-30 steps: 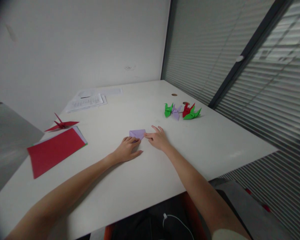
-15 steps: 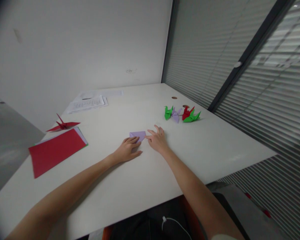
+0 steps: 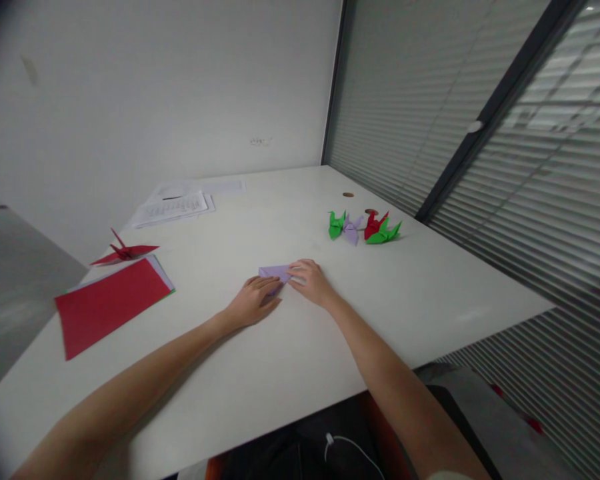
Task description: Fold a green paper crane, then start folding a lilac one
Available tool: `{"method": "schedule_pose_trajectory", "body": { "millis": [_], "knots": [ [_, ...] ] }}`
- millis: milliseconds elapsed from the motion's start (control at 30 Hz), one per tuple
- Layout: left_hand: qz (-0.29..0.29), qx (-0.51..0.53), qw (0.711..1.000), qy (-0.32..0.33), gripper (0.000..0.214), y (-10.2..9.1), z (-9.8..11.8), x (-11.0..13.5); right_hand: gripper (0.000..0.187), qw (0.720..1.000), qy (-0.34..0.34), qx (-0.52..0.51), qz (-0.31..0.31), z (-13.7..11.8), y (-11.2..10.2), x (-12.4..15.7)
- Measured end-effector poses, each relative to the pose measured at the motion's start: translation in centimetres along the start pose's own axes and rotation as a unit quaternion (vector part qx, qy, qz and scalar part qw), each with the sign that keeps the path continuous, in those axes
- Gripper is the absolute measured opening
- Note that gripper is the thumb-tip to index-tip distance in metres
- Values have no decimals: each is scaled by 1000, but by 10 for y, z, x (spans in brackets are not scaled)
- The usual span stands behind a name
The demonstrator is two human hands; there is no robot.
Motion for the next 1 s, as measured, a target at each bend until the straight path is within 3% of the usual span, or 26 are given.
{"method": "schedule_pose_trajectory", "body": {
  "millis": [167,467,700,800,1000],
  "knots": [
    [26,13,1000,-10,33,-2,2,-1,21,997,-28,-45,-62,-12,5,-2],
    [49,40,998,1,20,4,-4,0,23,998,-21,-28,-52,-15,5,-1],
    [33,20,999,37,26,3,0,0,30,997,-37,-22,-69,-19,2,0],
    [43,39,998,19,25,-1,2,-1,30,996,-47,-5,-77,-22,3,-1],
    [70,62,994,-62,61,-4,-3,-1,19,997,4,-43,-57,-22,4,-2]
  ]
}}
Point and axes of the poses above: each hand's wrist, its own x-axis away from the middle knuckle, its own y-axis out of the palm, z = x × y, the point moved 3 cm from there along -x, towards the middle knuckle, and after that the axes turned 13 degrees about z, right-handed, at the moved point
